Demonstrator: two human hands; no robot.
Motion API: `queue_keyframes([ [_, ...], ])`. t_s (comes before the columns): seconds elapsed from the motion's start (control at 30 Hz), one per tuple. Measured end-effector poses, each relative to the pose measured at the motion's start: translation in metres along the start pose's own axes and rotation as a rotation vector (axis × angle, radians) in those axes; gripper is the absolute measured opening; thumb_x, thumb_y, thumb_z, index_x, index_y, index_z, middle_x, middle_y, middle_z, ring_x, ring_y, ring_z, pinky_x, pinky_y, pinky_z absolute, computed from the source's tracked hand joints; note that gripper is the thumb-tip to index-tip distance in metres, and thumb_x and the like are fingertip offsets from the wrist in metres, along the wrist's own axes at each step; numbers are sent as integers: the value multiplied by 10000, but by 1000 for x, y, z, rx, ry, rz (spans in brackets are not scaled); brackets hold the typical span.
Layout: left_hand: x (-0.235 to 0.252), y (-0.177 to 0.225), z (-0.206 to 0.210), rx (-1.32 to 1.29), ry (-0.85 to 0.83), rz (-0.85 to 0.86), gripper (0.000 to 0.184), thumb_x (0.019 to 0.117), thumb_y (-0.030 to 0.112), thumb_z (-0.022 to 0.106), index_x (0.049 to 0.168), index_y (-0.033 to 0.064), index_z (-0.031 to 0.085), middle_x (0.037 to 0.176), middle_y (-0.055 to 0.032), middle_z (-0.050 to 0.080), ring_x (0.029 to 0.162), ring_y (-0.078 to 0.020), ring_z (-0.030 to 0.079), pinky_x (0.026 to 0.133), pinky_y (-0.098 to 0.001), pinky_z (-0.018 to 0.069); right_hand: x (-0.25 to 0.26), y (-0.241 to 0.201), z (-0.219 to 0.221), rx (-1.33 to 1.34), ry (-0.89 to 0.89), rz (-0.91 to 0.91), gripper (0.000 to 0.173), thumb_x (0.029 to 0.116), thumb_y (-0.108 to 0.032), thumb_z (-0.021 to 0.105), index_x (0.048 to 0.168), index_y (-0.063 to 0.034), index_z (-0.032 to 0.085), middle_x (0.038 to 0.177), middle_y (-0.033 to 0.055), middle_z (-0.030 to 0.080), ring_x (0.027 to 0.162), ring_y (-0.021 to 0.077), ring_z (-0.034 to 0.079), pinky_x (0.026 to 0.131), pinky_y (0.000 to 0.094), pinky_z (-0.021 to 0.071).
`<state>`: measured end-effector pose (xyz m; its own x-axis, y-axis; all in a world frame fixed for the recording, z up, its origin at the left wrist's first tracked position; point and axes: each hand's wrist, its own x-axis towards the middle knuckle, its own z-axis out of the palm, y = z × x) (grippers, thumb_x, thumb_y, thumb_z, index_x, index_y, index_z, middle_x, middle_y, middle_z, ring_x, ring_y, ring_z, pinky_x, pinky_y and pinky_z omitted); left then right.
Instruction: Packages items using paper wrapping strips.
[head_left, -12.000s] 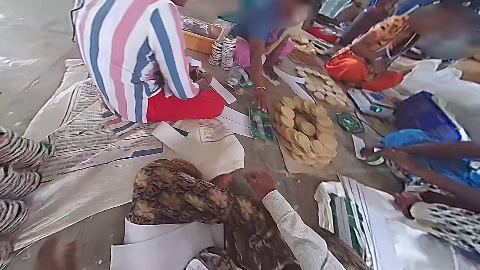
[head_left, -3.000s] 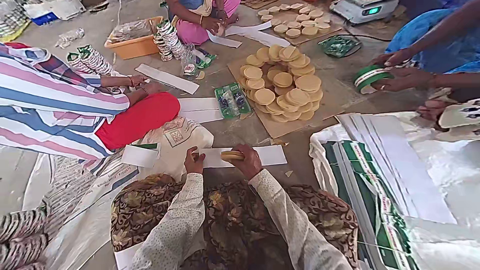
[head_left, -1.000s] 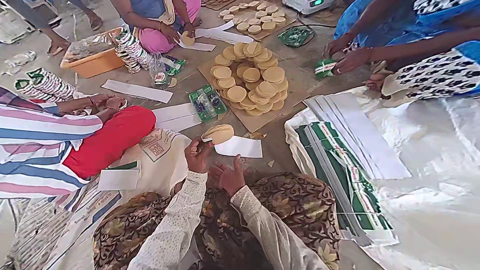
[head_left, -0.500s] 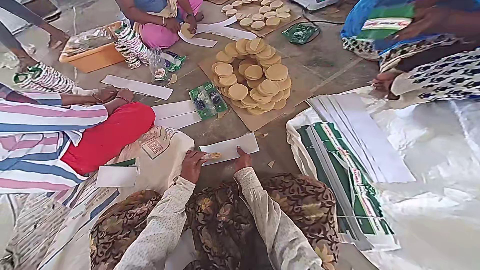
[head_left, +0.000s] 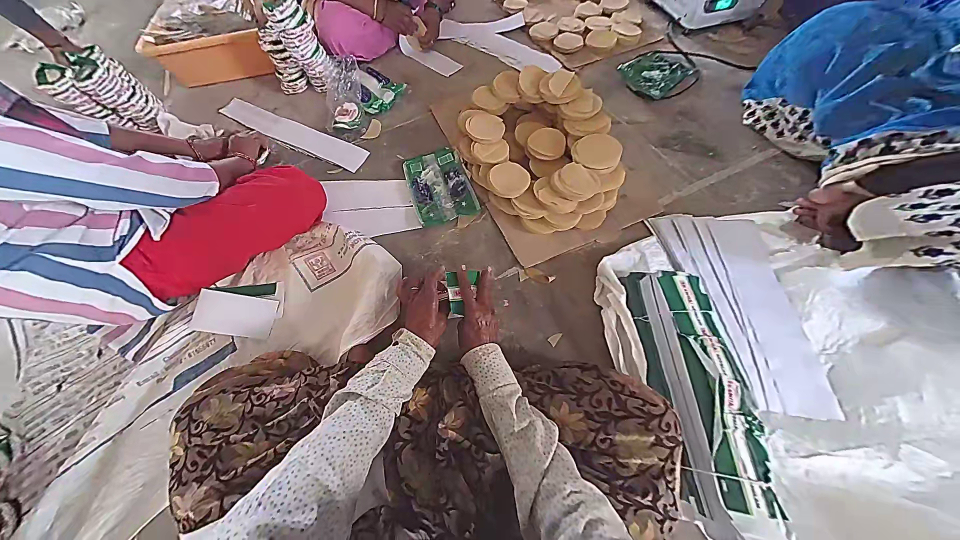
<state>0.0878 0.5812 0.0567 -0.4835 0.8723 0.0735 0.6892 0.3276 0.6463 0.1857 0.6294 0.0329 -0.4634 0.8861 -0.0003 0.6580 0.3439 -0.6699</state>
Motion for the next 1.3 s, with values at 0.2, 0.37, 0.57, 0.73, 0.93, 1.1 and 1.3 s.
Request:
queue_keyframes([
  [0.2,0,-16,13,-248,58,-41,762,779,-94,641,1493,-130,377,1289,-293,632,1324,-472,499,1216,-594,198,-2,-1,3,-82,-19,-144,972,710,280,541,1535,-233,503,1629,349,231,1386,607,410,945,597,541],
  [0.37,0,-22,17,-293,56,-13,771,778,-88,651,1499,-118,377,1339,-287,607,1342,-449,493,1207,-559,257,-4,2,3,-110,-24,-164,946,737,215,573,1594,-139,387,1639,364,174,1374,593,435,948,577,547],
  [0.57,2,-18,16,-395,52,-76,683,853,-66,597,1496,-127,375,1230,-280,657,1278,-416,538,1176,-498,332,-21,2,-4,-308,-57,-259,1008,689,229,624,1593,-154,398,1609,401,214,1455,634,254,1119,754,286],
  [0.73,8,-21,6,-416,-58,-60,686,856,-99,577,1505,-130,357,1355,-339,565,1353,-449,471,1180,-463,344,-19,-5,-10,-397,-83,-288,992,720,197,625,1599,-199,393,1624,353,248,1477,616,225,1123,814,153],
  [0.93,31,-25,-19,-374,-392,94,693,893,-92,600,1535,-55,341,1298,-307,590,1252,-400,557,1081,-451,460,2,-6,-44,-20,-12,-375,904,948,-578,491,1530,103,372,1559,309,416,1455,461,410,1195,667,250],
  [1.1,46,-33,-19,-437,-493,232,733,877,-36,646,1539,-74,335,1416,-320,524,1360,-401,496,1152,-455,404,66,9,-64,396,-673,67,500,922,-138,711,1361,44,556,1193,181,683,1033,193,685,947,365,552],
  [1.3,1,-40,14,-582,84,-37,728,819,-20,618,1466,-183,328,1436,-357,477,1359,-406,486,1152,-464,402,41,21,-59,759,-529,290,471,851,39,725,1297,52,575,1121,129,697,959,136,700,877,311,594],
])
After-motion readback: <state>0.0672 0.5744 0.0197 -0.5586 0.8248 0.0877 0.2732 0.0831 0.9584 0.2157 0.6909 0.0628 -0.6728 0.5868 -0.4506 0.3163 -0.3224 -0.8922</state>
